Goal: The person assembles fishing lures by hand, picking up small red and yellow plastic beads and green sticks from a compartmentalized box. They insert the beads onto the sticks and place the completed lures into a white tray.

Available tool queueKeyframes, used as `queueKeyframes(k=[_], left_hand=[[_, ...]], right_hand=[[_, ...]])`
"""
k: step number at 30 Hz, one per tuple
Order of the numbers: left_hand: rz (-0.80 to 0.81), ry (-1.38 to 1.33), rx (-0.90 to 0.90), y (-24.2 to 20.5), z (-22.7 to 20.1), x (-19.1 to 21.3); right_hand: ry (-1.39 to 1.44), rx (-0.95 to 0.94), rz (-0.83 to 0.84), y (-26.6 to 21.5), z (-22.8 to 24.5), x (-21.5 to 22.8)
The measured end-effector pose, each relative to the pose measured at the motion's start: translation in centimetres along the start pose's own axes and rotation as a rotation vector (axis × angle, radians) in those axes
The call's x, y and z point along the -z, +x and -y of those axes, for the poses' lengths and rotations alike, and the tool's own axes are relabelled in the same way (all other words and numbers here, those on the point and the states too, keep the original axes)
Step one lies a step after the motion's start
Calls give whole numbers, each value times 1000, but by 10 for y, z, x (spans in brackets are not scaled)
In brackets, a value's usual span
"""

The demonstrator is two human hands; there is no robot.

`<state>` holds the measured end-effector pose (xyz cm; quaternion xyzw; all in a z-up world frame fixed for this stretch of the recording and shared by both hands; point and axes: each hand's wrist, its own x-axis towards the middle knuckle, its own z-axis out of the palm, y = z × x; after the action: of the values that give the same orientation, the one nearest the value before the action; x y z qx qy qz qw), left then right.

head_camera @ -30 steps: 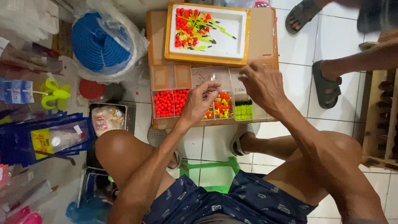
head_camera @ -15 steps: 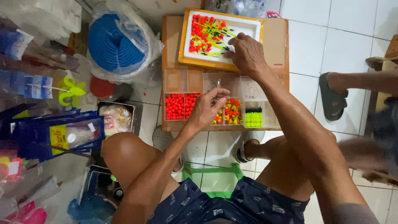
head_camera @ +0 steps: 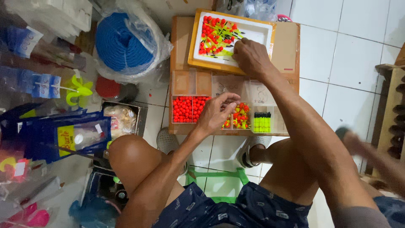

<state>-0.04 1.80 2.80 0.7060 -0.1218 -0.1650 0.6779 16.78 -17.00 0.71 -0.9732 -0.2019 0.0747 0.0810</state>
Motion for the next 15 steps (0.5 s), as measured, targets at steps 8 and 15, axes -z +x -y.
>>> queueKeyframes(k=[8, 15], left_hand=[[-17, 27, -1, 0, -3, 1], [-34, 41, -4, 0, 4, 2]], right_hand=[[30, 84, -101, -9, -19, -6], [-136, 68, -68, -10, -14, -9]])
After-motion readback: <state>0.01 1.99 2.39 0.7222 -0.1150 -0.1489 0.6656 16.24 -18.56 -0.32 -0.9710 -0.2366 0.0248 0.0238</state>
